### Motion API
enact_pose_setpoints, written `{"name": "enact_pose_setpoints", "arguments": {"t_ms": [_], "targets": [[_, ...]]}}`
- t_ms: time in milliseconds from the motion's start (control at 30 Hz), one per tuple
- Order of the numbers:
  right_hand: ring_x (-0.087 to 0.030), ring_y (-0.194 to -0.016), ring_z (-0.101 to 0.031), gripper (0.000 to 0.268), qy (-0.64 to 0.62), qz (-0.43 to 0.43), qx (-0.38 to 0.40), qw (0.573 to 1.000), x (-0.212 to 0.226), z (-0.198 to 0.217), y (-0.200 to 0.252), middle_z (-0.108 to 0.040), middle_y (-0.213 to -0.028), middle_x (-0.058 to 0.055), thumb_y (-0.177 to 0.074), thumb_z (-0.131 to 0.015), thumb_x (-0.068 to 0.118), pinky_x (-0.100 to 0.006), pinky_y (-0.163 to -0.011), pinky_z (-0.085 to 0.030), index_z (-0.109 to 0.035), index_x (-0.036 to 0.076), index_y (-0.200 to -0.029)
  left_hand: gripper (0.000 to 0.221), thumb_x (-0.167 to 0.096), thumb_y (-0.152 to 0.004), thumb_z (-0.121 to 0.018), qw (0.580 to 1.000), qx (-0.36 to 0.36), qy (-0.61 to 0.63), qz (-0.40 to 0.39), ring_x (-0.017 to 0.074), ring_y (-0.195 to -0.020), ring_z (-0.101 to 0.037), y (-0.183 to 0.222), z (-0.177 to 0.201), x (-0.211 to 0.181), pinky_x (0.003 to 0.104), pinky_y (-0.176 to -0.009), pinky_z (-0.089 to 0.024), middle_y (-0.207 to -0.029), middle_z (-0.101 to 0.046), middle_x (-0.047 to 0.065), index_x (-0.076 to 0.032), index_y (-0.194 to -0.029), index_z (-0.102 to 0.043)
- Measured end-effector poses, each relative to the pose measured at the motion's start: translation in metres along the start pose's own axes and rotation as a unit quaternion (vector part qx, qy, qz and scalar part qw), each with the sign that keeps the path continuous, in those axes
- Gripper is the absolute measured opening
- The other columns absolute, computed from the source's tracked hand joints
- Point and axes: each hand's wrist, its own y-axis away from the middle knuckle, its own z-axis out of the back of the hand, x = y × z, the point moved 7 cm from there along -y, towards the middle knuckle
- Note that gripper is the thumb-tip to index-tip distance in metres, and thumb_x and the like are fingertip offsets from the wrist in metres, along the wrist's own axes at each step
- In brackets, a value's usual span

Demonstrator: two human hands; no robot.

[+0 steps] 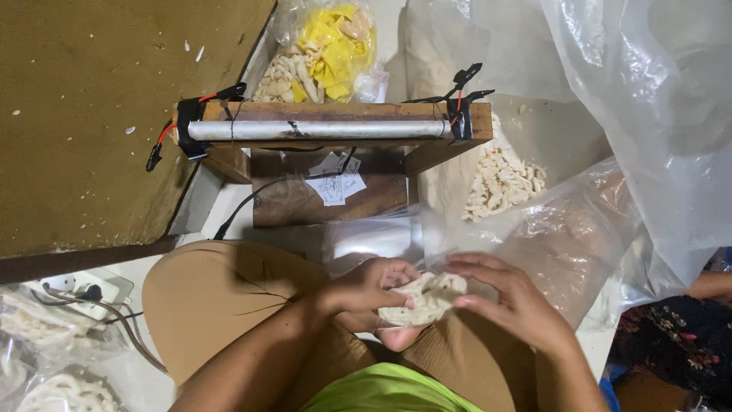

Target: Packaging crackers into small plastic bags and sealing them with a heat sealer

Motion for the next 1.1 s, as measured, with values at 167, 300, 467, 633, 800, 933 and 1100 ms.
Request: {"name": "enact_pose_setpoints", "arguments": {"t_ms": [167,300,467,633,800,933,1100], "targets": [[-0.016,-0.094,-0.064,0.029,0.027,0.044,-0.121,0.991,-0.003,-0.007,-0.002,-0.066,-0.098,-0.004,-0.081,-0.083,0.019,-0.026,-0.082,-0.050,-0.080,0.012,-0.110,0.059,-0.013,-0.073,-0.085,0.997,-0.031,-0.047,0.057,0.0088,-0.104,-0.062,0.001,0.003,-0.013,0.019,-0.093,-0.051,-0.111,-0.068,0.001,-0.007,-0.128,-0.064],[-0.013,-0.081,-0.072,0.010,-0.028,-0.006,-0.057,0.998,-0.019,-0.020,-0.001,-0.077,-0.091,-0.002,-0.091,-0.070,0.014,-0.024,-0.064,-0.056,-0.074,0.011,-0.099,0.066,-0.015,-0.070,-0.087,0.997,0.005,-0.054,0.060,0.0199,-0.114,-0.064,0.007,-0.003,-0.015,0.026,-0.094,-0.051,-0.121,-0.067,0.008,-0.008,-0.128,-0.057],[-0.016,-0.076,-0.082,0.007,-0.065,0.052,0.025,0.996,0.004,-0.008,-0.015,-0.083,-0.091,-0.006,-0.092,-0.066,0.007,-0.049,-0.130,-0.017,-0.067,0.012,-0.097,0.064,-0.024,-0.072,-0.086,0.994,0.012,-0.085,0.070,0.0200,-0.113,-0.063,0.002,0.000,0.000,0.029,-0.097,-0.049,-0.120,-0.067,0.006,-0.010,-0.127,-0.057],[-0.049,-0.128,-0.059,0.031,0.100,0.062,-0.264,0.957,-0.036,0.087,-0.058,-0.068,-0.124,-0.025,-0.092,-0.078,0.005,-0.066,-0.112,-0.039,-0.069,0.002,-0.122,0.071,-0.026,-0.075,-0.093,0.999,-0.040,0.010,0.000,0.0198,-0.114,-0.063,-0.001,0.012,-0.016,0.039,-0.103,-0.051,-0.116,-0.068,0.012,-0.006,-0.133,-0.057],[-0.056,-0.135,-0.046,0.092,0.247,-0.020,-0.136,0.959,-0.195,0.065,-0.132,-0.048,-0.148,-0.034,-0.063,-0.092,0.021,-0.060,-0.117,-0.036,-0.055,0.001,-0.145,0.071,-0.026,-0.076,-0.093,0.997,-0.062,0.041,-0.005,0.0177,-0.109,-0.063,-0.012,0.025,-0.004,0.036,-0.099,-0.053,-0.115,-0.068,0.011,-0.007,-0.134,-0.056],[-0.057,-0.109,-0.062,0.077,0.331,-0.063,-0.092,0.937,-0.119,0.047,-0.146,-0.052,-0.133,-0.035,-0.072,-0.079,0.015,-0.061,-0.095,-0.055,-0.054,-0.013,-0.139,0.071,-0.025,-0.076,-0.093,0.996,-0.075,0.043,-0.012,0.0183,-0.106,-0.061,-0.010,0.032,-0.016,0.035,-0.098,-0.052,-0.113,-0.066,0.011,-0.008,-0.134,-0.055],[-0.049,-0.094,-0.068,0.053,0.432,-0.017,-0.087,0.897,-0.137,0.036,-0.142,-0.055,-0.126,-0.029,-0.075,-0.073,0.006,-0.054,-0.077,-0.064,-0.061,-0.012,-0.124,0.069,-0.026,-0.077,-0.092,0.996,-0.083,0.043,-0.016,0.0149,-0.104,-0.063,-0.017,0.039,-0.011,0.033,-0.095,-0.054,-0.111,-0.068,0.009,-0.008,-0.133,-0.056]]}}
